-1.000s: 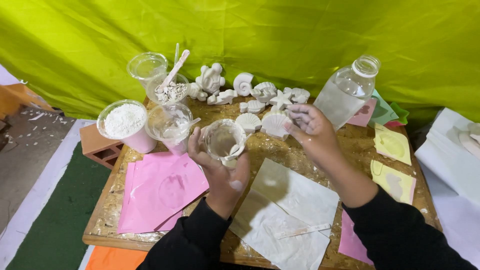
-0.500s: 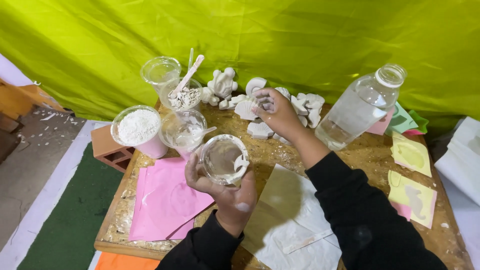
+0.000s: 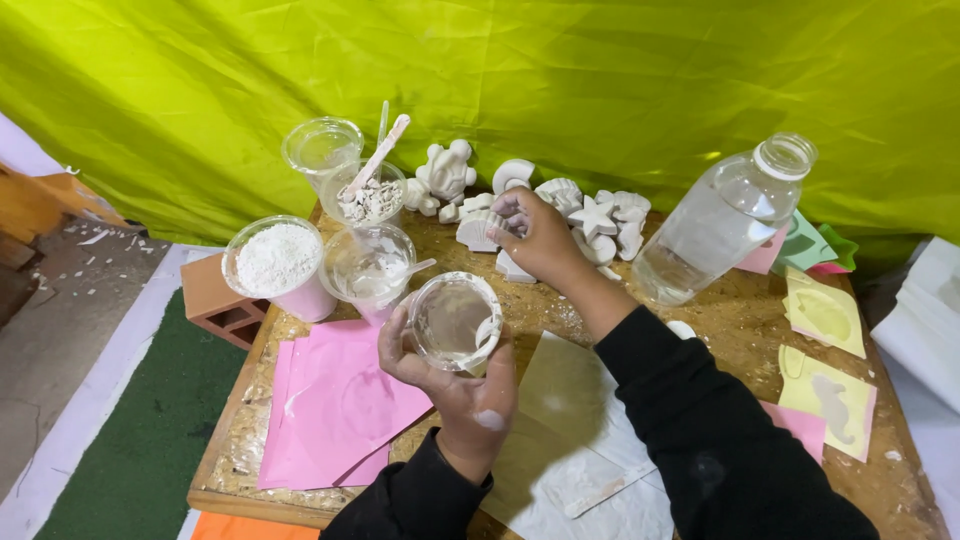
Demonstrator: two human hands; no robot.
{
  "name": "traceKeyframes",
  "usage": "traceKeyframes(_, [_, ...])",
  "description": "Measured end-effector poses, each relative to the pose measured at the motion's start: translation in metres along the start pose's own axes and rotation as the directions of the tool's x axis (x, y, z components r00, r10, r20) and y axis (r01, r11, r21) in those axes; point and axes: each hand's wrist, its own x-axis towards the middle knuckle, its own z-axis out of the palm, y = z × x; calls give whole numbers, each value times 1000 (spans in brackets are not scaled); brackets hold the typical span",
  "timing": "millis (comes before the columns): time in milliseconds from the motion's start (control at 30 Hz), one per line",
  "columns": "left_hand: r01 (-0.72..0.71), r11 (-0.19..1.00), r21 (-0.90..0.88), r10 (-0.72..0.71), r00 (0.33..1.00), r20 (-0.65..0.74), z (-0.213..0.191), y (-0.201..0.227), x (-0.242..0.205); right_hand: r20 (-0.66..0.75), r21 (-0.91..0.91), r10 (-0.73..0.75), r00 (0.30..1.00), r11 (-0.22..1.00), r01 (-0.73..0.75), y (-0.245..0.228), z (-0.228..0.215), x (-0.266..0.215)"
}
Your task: Demolding various small plaster shapes like shells and stars from flexible silicone molds on a workshop table.
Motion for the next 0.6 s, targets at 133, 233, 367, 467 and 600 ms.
traceKeyframes(133, [9,999,-40,-8,999,39,3,10,0,-20,-41,-58,998,998,57,14,4,6])
traceKeyframes(233, [32,998,-54,-29,999,44,4,11,1,-47,-71,-187,981,980,183,23,5,10])
traceKeyframes(367, [35,999,-37,-33,998,56,4,11,2,-23,-176,-265,964,950,257,23,2,8])
traceKeyframes(467, [29,999,-44,-26,998,65,4,11,3,1,-233,-253,967,941,246,14,-3,1])
traceKeyframes(600, [-4,1000,4,3,998,70,4,3,1,28,-310,-160,987,937,160,-3,-10,-8])
